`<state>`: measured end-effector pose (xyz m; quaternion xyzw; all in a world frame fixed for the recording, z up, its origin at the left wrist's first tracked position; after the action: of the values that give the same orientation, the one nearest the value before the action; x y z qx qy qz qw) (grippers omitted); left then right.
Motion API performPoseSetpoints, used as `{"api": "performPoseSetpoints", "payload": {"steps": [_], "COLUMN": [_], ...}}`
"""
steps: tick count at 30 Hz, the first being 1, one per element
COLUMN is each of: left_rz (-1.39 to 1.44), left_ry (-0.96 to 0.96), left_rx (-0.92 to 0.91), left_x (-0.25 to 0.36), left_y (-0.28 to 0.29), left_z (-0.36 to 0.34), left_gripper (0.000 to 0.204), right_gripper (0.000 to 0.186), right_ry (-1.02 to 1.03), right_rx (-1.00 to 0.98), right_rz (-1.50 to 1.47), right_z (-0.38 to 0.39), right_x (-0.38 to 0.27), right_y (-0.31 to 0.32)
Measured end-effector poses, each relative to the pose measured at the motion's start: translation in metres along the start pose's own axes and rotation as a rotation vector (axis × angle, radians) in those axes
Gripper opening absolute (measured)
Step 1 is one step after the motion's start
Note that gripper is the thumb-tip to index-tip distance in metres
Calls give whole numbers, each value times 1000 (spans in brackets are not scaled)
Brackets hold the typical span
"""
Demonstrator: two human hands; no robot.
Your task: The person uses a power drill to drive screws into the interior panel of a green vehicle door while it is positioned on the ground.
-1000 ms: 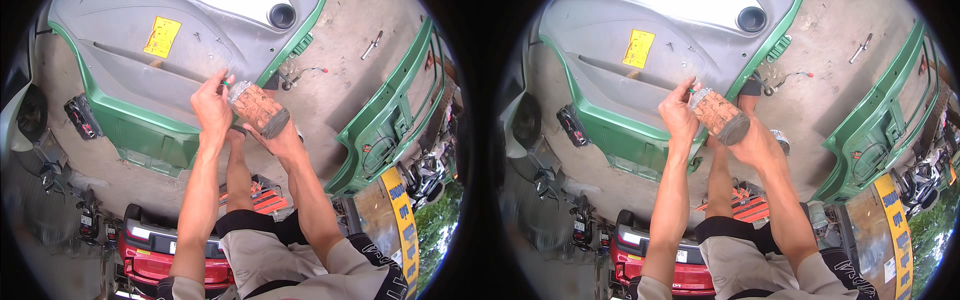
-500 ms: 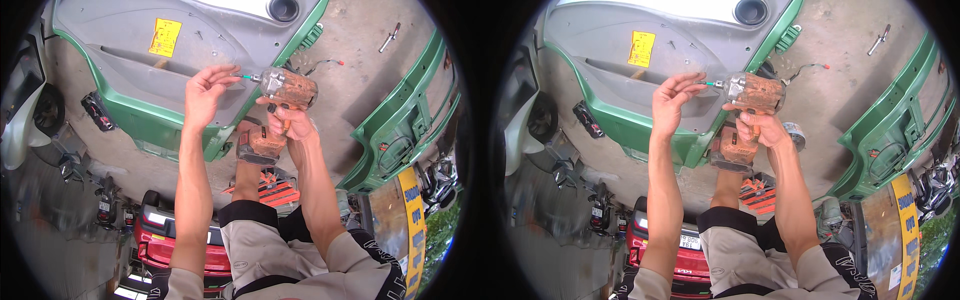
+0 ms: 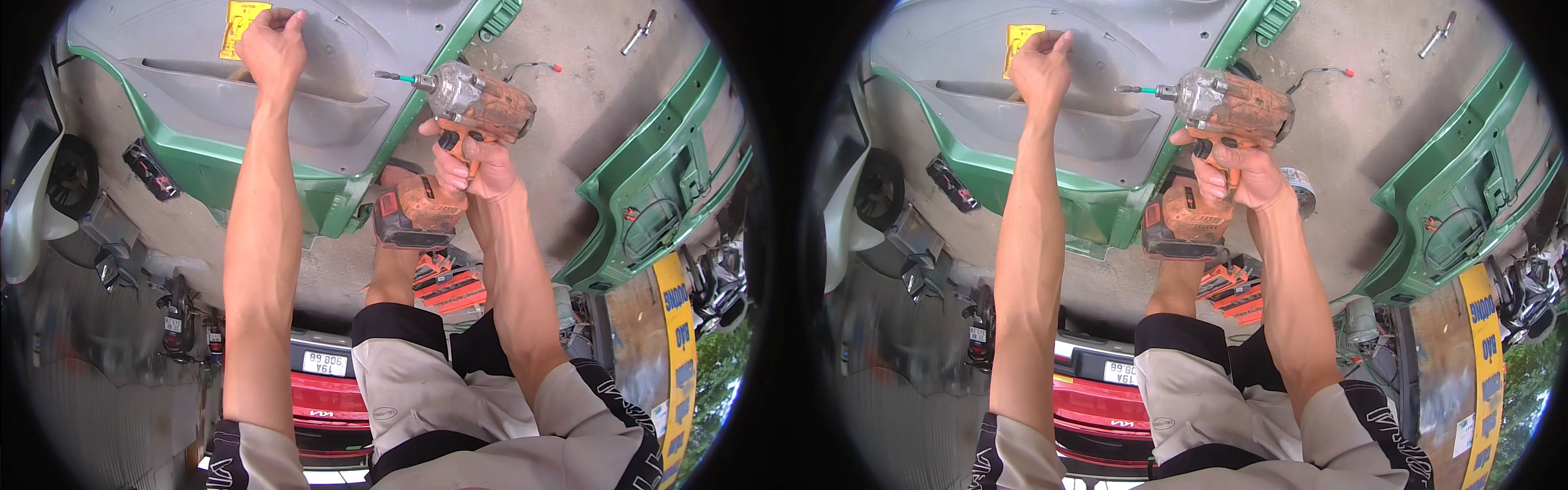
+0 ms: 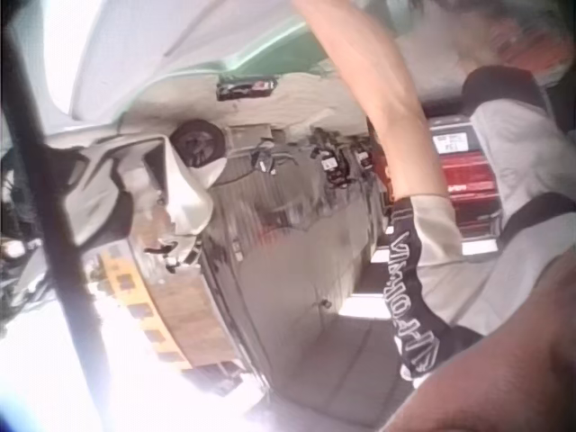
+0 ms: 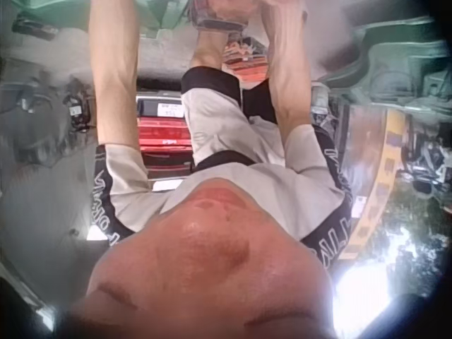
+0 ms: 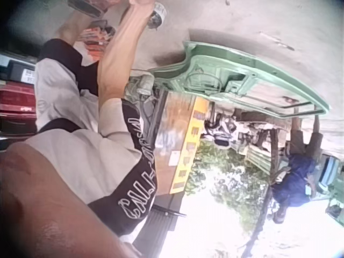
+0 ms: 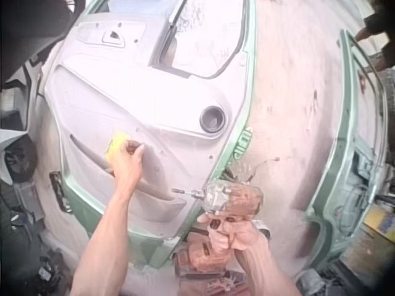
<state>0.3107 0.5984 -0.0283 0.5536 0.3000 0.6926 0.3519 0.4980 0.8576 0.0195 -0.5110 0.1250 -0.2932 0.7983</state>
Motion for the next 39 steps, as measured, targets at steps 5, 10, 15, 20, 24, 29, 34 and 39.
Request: {"api": "performPoseSetpoints", "payload": {"steps": [5, 10, 15, 20, 24, 29, 34, 39], "left_rz": [1055, 1711, 1923, 2031, 1962, 1902, 1739, 1562], "left_ry": [386, 629, 610, 463, 465, 445, 428, 403], "left_rx": [139, 99, 136, 35, -34, -12, -79, -165], "left_x": [14, -5, -8, -13, -18, -30, -45, -68], "left_y": [42, 51, 56, 71, 83, 92, 101, 103], "left_z": [97, 232, 288, 307, 321, 331, 339, 340], "left_gripper": [23, 24, 24, 23, 25, 26, 27, 28], "right_gripper": [55, 68, 52, 46, 51, 52, 53, 51], "right_ry": [-19, -164, -249, -298, -85, -484, -408, -517], "right_rx": [134, 409, 502, 520, 584, 550, 661, 751], "right_rz": [212, 550, 788, 824, 897, 695, 844, 1026], "right_z": [14, 36, 49, 55, 56, 61, 49, 40], "right_x": [3, 26, 81, 118, 133, 145, 150, 148], "right_y": [-15, -34, -54, -63, -64, -59, -79, -93]}}
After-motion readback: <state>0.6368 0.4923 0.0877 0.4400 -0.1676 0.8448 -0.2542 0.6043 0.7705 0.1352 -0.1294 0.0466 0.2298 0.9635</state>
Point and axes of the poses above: each hand's wrist, its own z-axis away from the middle knuckle, its own y-axis out of the back of the hand, x = y × z, the point moved 4 cm from there along -z, towards the middle knuckle, and after that the axes turned 12 degrees about -y, right-handed, at the moved point
